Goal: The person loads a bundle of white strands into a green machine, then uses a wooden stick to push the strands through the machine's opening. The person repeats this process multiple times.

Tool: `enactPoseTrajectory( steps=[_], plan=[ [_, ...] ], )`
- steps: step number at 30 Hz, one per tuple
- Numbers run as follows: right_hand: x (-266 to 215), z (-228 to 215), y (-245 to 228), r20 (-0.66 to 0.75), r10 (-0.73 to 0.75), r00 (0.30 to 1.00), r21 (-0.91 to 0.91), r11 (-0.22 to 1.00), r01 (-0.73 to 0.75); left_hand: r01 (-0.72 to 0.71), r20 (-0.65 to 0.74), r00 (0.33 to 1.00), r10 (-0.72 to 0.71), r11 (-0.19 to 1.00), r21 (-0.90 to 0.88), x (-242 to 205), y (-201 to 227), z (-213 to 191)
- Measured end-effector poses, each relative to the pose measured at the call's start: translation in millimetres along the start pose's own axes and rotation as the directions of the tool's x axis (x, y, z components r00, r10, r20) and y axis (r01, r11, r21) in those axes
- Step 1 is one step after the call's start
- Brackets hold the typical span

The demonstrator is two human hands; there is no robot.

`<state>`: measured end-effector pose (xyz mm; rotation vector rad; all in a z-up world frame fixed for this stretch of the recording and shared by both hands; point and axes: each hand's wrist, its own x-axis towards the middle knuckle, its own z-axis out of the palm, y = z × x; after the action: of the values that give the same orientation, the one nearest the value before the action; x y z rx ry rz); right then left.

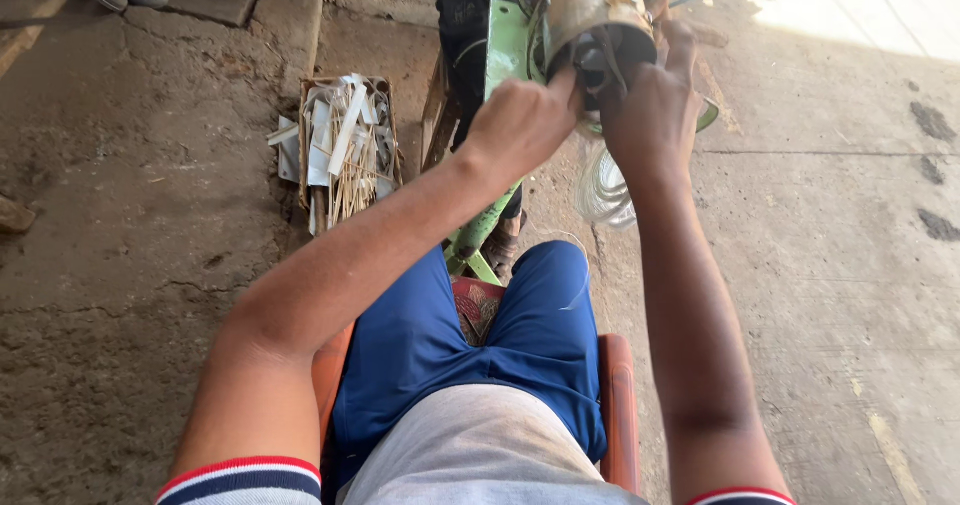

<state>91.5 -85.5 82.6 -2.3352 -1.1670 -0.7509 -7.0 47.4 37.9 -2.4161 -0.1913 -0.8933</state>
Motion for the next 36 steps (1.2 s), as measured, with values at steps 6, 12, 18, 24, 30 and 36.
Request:
enactPoseTrajectory(
  steps=[6, 12, 18, 24, 30, 36],
  plan=[
    [-14, -22, 2, 0.038, -0.215, 0.976, -0.029, 0.976, 0.216, -0.129, 0.196, 0.976, 0.098, 0.98, 0.15, -4, 13, -2],
    [-33, -52, -2, 0.07, -0.507, 0.859, -0.493, 0.731, 0.472, -0.081, 0.142, 0.987, 0.07, 0.994, 0.075, 4, 16, 3],
    [-35, -50, 7, 0.327, -0.425, 0.844, -0.701, 0.49, 0.518, -0.066, 0.048, 0.997, 0.063, 0.997, 0.05, 7, 13, -3],
    [-19, -39, -2, 0.443, -0.206, 0.873, -0.575, 0.682, 0.453, -0.056, 0.068, 0.996, 0.059, 0.997, -0.045, 9, 7, -8],
    [-14, -32, 1, 0.454, -0.165, 0.876, -0.562, 0.71, 0.425, -0.04, 0.063, 0.997, 0.043, 0.998, -0.052, 10, 8, -9],
    [-7, -24, 12, 0.478, -0.148, 0.866, -0.452, 0.804, 0.387, -0.048, 0.181, 0.982, 0.062, 0.995, -0.083, 15, 10, -4]
  ],
)
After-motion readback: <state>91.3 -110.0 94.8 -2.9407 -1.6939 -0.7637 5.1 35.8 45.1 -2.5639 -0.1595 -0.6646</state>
